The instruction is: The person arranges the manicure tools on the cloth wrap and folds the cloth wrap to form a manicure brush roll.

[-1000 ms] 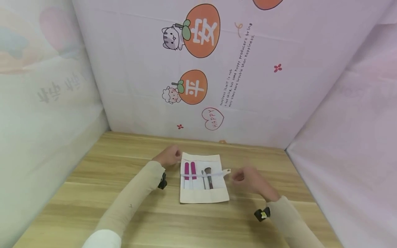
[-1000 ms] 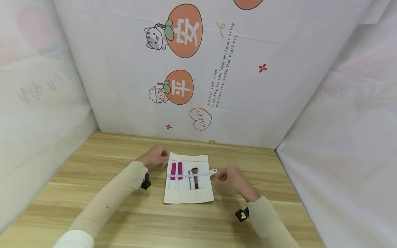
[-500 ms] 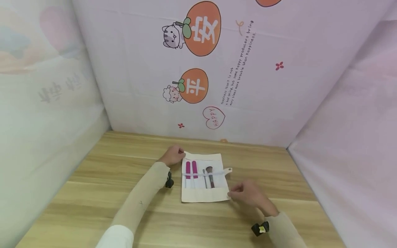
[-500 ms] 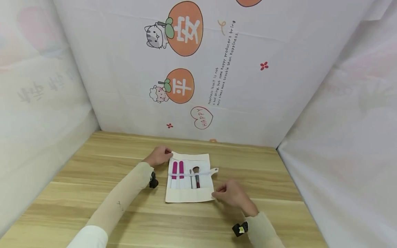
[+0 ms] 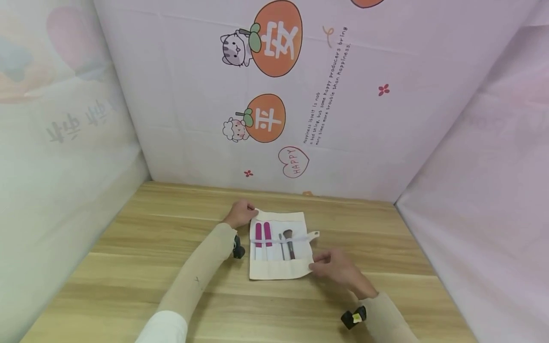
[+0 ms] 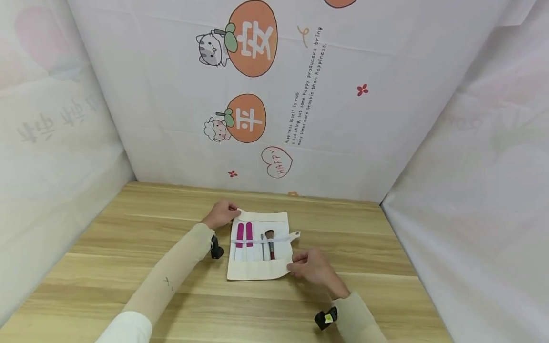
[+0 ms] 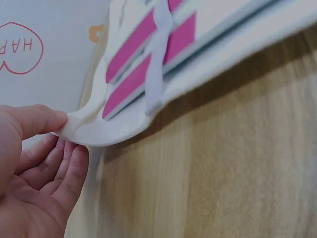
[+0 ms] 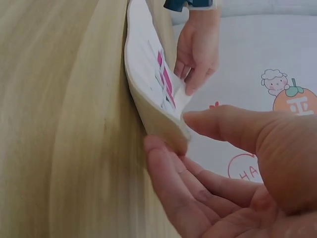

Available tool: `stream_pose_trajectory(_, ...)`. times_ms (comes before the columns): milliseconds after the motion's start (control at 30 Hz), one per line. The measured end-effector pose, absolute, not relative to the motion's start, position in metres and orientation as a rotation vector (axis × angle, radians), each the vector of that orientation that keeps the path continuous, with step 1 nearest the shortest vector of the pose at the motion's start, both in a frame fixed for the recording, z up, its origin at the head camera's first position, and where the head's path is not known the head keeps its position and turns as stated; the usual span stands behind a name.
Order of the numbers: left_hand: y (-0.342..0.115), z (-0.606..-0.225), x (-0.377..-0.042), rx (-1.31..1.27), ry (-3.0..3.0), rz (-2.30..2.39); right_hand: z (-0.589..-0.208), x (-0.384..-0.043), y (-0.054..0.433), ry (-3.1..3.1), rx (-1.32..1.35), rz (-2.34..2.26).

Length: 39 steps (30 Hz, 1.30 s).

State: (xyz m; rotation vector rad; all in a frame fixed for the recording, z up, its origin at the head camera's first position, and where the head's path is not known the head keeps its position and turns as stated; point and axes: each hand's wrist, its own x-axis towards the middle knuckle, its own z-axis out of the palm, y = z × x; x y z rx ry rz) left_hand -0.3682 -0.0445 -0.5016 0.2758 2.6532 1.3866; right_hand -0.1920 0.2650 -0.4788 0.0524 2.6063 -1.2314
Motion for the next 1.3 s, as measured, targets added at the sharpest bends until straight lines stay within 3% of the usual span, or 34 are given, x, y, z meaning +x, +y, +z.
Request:
stream_pose_trajectory(667, -0.082, -0.477, -0.368, 0.219, 2.288, 1.617, -0.462, -0.226, 0.295, 2.130, -0.037, -1.631)
stream_pose_trajectory(1300, -0.138, -0.474, -0.331, 0.392, 2.337, 1.425, -0.456, -0.284, 0.323, 1.974, 0.024, -1.719)
